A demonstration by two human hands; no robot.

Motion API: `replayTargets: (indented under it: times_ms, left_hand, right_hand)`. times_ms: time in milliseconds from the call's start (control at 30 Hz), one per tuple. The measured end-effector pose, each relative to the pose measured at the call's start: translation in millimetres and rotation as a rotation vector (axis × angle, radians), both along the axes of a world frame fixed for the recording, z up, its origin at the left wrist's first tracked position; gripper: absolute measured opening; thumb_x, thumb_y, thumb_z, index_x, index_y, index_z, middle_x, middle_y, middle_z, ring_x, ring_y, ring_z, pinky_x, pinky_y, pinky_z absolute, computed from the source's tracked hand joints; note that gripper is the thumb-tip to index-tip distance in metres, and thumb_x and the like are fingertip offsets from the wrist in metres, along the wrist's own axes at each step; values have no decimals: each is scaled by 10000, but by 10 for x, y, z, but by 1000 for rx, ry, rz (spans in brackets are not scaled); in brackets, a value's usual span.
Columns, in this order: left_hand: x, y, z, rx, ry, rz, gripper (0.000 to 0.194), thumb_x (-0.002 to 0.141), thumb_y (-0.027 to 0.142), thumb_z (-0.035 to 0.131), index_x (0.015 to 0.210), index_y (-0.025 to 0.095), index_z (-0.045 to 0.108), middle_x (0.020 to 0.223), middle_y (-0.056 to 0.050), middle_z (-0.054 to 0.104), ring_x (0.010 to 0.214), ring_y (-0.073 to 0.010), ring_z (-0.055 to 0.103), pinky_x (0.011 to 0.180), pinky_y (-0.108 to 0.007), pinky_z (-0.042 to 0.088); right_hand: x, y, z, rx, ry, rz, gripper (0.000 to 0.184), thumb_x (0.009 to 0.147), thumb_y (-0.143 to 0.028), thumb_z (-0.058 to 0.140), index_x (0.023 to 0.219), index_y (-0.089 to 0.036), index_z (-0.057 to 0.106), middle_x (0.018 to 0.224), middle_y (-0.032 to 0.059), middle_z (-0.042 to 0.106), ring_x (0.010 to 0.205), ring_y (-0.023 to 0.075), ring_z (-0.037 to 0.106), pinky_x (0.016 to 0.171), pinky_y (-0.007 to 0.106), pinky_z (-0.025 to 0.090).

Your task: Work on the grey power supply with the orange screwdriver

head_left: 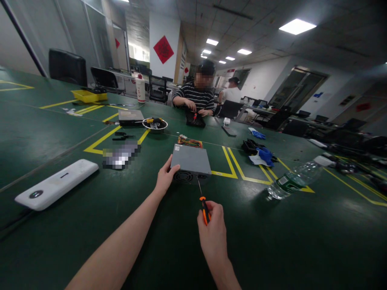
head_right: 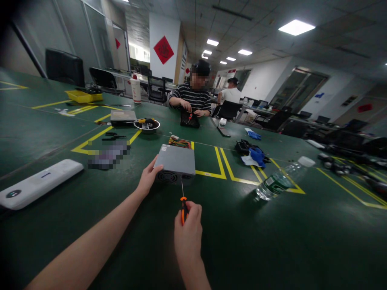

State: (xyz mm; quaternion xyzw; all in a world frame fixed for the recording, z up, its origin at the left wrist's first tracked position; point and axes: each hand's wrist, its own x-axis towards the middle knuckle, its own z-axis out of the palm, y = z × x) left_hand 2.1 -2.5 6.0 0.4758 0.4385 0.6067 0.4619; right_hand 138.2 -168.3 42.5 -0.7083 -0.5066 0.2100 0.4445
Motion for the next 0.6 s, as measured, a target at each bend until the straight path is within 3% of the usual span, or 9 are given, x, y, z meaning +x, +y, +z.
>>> replayTargets:
  times_ms: [300,367,467,600]
  left_hand:
    - [-4,-14,6,-7,21,4,629,686,392,620,1272,249,441,1297,-5,490,1171,-213,467,1009,-309,315]
    - [-2,-11,2,-2,16,8,624,686,387,620,1269,251,444,1301,-4,486,1177,-212,461,1010,-309,313]
    - [-4,-8,-1,-3,9,7,621,684,383,622,1266,250,449,1298,-5,490,1168,-211,470,1010,-309,314]
    - [-8,-6,-5,-14,10,9,627,681,384,625,1267,253,447,1286,-3,504,1158,-209,480,1009,-310,316]
  right_hand:
    - [114,72,-64,-149,546,83,352,830,-444,385,997,-169,528,833,61,609,682,172,593,436,240,428]
    - [104,77,-61,-133,519,70,341,797,-430,455,1017,-177,516,862,54,603,681,164,587,460,244,441]
    - [79,70,-57,-79,374,23,396,687,-298,597,1050,-191,481,977,58,575,820,180,594,649,289,500]
    - [51,31,-42,-4,186,-30,334,704,-256,556,1022,-199,470,993,65,547,914,197,573,795,339,474]
